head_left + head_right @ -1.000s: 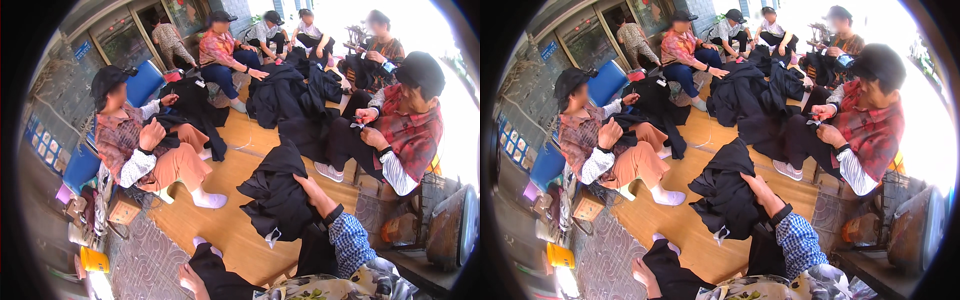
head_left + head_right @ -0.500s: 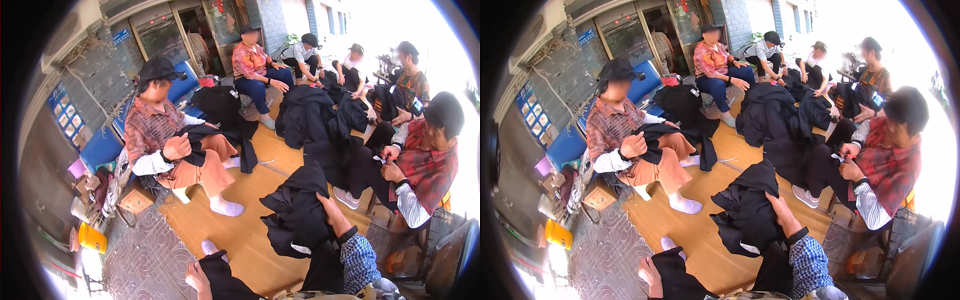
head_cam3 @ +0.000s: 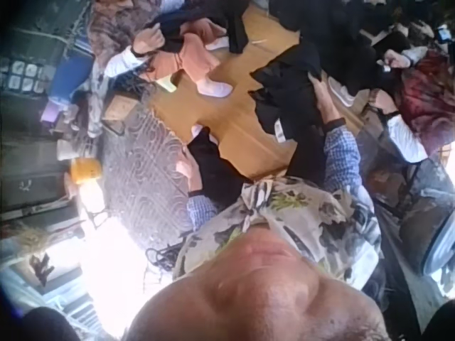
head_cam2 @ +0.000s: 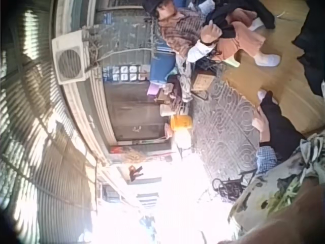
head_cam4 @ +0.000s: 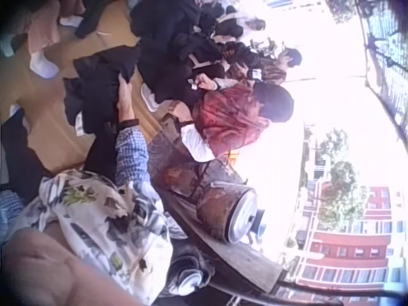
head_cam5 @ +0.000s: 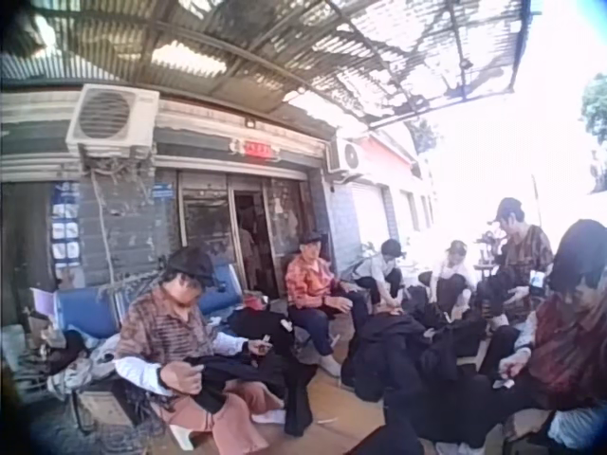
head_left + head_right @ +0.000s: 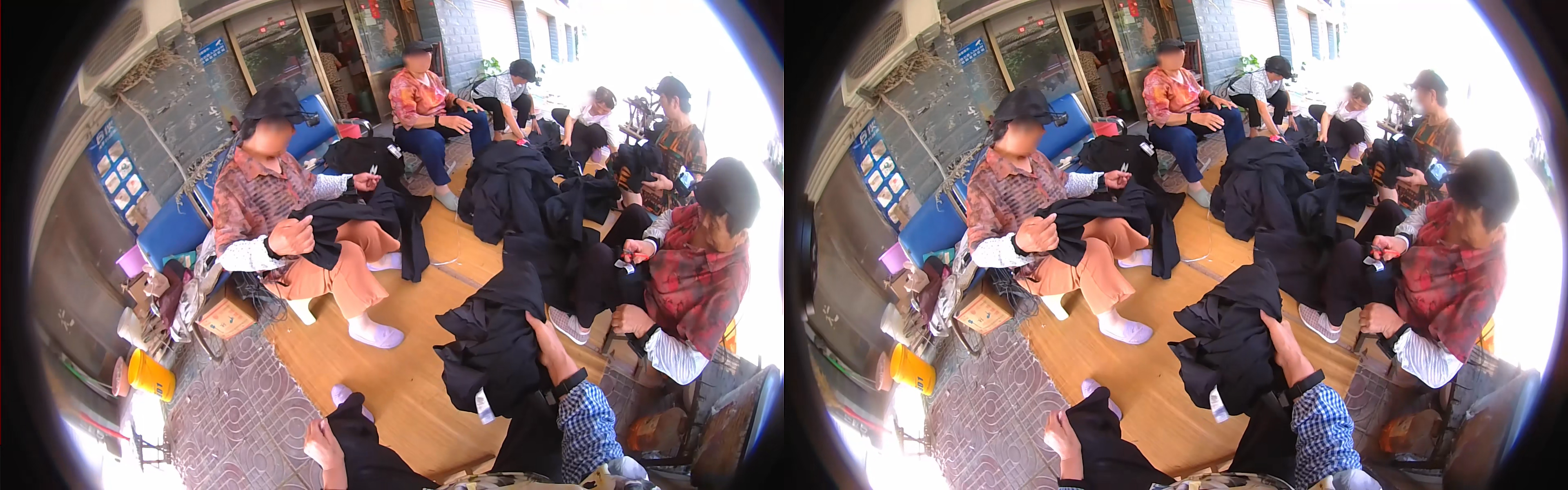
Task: Handling and stitching black fabric components in an outdoor workshop.
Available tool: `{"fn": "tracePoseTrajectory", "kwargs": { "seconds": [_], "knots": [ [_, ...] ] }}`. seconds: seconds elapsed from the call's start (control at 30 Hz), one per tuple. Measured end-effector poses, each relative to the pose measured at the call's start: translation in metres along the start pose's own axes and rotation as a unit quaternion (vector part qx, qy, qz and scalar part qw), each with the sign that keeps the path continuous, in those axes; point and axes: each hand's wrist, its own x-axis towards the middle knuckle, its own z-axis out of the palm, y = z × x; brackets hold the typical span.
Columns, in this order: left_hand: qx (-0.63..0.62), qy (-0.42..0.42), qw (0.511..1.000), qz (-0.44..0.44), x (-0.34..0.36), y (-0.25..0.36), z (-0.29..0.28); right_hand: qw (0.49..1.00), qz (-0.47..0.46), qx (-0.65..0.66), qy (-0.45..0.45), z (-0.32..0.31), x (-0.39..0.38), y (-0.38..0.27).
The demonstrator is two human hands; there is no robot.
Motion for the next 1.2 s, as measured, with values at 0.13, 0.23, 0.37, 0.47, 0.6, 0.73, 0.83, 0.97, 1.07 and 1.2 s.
{"fn": "tracePoseTrajectory", "kwargs": {
  "seconds": [0.13,0.23,0.37,0.47,0.6,0.73,0.83,0.97,1.07,1.2],
  "knots": [
    [-0.003,-0.013,1.0,-0.009,0.003,0.002,-0.003,0.994,0.006,0.11,-0.026,-0.005,0.007,-0.005],
    [0.016,-0.017,1.0,-0.006,0.003,0.002,-0.007,0.981,0.004,0.19,-0.04,0.004,-0.003,-0.026],
    [0.015,-0.026,0.999,0.017,0.001,0.011,0.001,0.974,-0.021,0.227,0.02,0.015,-0.029,-0.048],
    [0.009,-0.019,1.0,0.004,0.004,0.022,0.003,0.966,0.0,0.257,0.009,-0.01,-0.002,-0.029],
    [0.017,-0.024,1.0,-0.001,0.004,0.018,0.005,0.971,0.053,0.23,-0.03,-0.02,0.0,-0.021],
    [0.016,-0.027,0.999,0.016,0.006,0.029,0.007,0.961,0.072,0.261,-0.048,-0.031,0.017,-0.008],
    [0.012,-0.021,0.999,0.026,0.003,0.026,0.017,0.961,0.057,0.267,-0.028,-0.038,0.022,-0.004],
    [0.007,-0.013,1.0,0.014,0.004,0.017,0.006,0.96,0.031,0.278,-0.022,-0.042,0.025,0.003],
    [0.005,-0.001,1.0,0.008,0.003,0.011,0.001,0.964,0.021,0.265,-0.005,-0.039,0.032,0.002],
    [0.016,-0.004,1.0,0.015,0.003,0.016,0.01,0.962,0.018,0.271,-0.029,-0.057,0.015,-0.013]
  ]
}}
